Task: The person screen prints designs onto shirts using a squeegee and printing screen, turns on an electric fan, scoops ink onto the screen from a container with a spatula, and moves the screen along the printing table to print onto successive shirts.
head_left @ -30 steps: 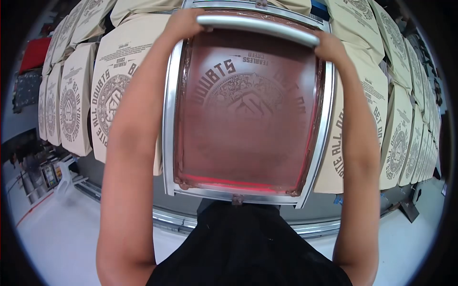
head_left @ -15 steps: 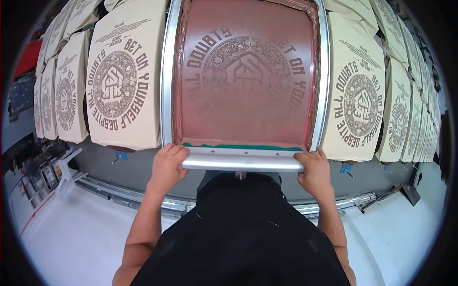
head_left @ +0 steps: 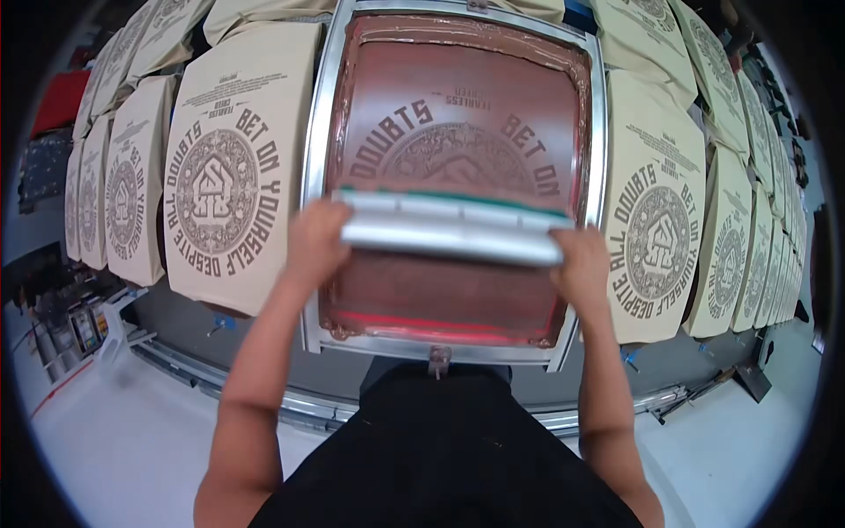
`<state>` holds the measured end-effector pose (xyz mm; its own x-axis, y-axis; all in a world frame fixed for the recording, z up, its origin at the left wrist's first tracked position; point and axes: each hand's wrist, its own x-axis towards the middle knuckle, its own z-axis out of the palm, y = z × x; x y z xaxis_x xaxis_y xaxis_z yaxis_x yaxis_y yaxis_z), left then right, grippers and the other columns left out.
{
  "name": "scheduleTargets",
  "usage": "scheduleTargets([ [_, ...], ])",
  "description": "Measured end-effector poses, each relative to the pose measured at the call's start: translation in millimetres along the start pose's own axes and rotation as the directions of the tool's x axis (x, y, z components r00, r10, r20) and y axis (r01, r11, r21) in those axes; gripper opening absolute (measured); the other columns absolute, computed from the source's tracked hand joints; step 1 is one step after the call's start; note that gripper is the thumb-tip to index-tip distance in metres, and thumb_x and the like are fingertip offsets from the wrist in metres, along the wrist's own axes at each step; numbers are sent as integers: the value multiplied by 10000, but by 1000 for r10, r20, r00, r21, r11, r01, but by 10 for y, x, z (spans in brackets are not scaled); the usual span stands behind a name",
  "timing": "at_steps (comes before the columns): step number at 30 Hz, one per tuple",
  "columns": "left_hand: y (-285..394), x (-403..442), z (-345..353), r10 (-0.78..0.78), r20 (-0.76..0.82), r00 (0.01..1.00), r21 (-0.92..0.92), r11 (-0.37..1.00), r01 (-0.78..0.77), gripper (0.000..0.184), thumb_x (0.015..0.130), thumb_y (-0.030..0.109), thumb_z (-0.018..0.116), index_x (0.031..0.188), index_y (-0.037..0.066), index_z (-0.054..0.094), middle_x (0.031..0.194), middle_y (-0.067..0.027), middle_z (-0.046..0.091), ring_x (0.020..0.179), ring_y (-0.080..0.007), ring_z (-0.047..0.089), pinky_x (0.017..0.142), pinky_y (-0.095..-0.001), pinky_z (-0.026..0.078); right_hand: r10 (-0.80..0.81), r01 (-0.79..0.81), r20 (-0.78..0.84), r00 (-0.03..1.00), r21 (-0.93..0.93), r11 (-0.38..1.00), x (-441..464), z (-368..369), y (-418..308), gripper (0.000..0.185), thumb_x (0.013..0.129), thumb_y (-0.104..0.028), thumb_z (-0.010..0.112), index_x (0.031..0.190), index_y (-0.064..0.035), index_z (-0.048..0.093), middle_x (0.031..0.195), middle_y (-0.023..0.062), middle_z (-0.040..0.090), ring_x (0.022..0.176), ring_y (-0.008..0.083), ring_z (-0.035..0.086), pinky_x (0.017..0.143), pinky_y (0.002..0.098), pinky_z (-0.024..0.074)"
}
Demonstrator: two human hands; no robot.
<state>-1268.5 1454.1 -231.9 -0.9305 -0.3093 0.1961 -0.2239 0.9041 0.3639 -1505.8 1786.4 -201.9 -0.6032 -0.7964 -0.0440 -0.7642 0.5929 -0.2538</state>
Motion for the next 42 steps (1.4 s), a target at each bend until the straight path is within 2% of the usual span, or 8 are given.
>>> scheduleTargets([
  [13,-825,3112,-144,-103,271,957,114,991,75,466,726,422,789,1061,115,686,930,-157,701,903,-349,656,802,-429,509,-34,38,147,989,-25,999,3084,-642,990,489,643,-64,600,1125,-67,686,956,210,697,897,346,669,836,384,522],
  [18,-503,2711,-437,267,-526,807,286,950,-128,549,773,433,755,1173,78,632,1086,-166,669,1015,-361,621,871,-431,487,-79,56,196,978,119,991,3432,-1006,1073,425,610,-82,711,1027,0,694,832,149,701,777,252,648,775,338,501],
  [21,412,1387,-637,-383,182,906,-310,852,423,514,857,360,684,1254,47,591,1092,-214,651,1041,-381,615,919,-436,479,-106,90,184,977,91,992,3670,-904,1258,430,621,-86,725,1041,0,690,857,134,705,802,238,647,780,335,500],
  [27,1318,-1260,-20,95,976,195,-215,548,809,462,942,466,592,982,14,681,825,-104,687,756,-216,639,734,-359,500,-89,92,318,944,6,996,3826,-784,1088,507,605,-85,724,1104,-8,680,928,171,715,890,295,670,845,352,506],
  [29,1599,-1989,468,-87,884,459,-447,128,885,449,954,439,600,1002,-2,669,802,-56,671,746,-135,606,703,-322,495,-240,239,286,928,39,970,3911,-758,1002,536,607,-110,706,1131,-5,665,994,192,709,943,320,665,880,363,498],
  [32,1731,-1945,532,-24,910,415,-414,-124,902,402,963,387,613,1025,-7,658,804,-21,658,771,-70,571,682,-270,477,-328,322,137,935,63,945,3943,-534,548,532,634,-105,631,1154,-1,647,1065,218,690,998,347,650,914,366,485],
  [39,1674,-1956,596,-72,858,508,-468,295,833,420,951,392,624,764,19,672,624,13,583,637,-49,531,584,-275,447,-221,227,221,950,0,974,3280,-398,217,538,681,-52,536,1206,-76,651,1106,238,665,1067,383,618,949,389,474],
  [42,1713,-2063,750,-69,791,608,-595,145,790,422,954,389,608,765,17,674,612,4,591,597,-74,545,571,-279,445,-278,274,171,945,45,961,2339,-338,-1,518,676,-34,543,1174,-92,670,1089,236,666,1045,399,618,934,411,480],
])
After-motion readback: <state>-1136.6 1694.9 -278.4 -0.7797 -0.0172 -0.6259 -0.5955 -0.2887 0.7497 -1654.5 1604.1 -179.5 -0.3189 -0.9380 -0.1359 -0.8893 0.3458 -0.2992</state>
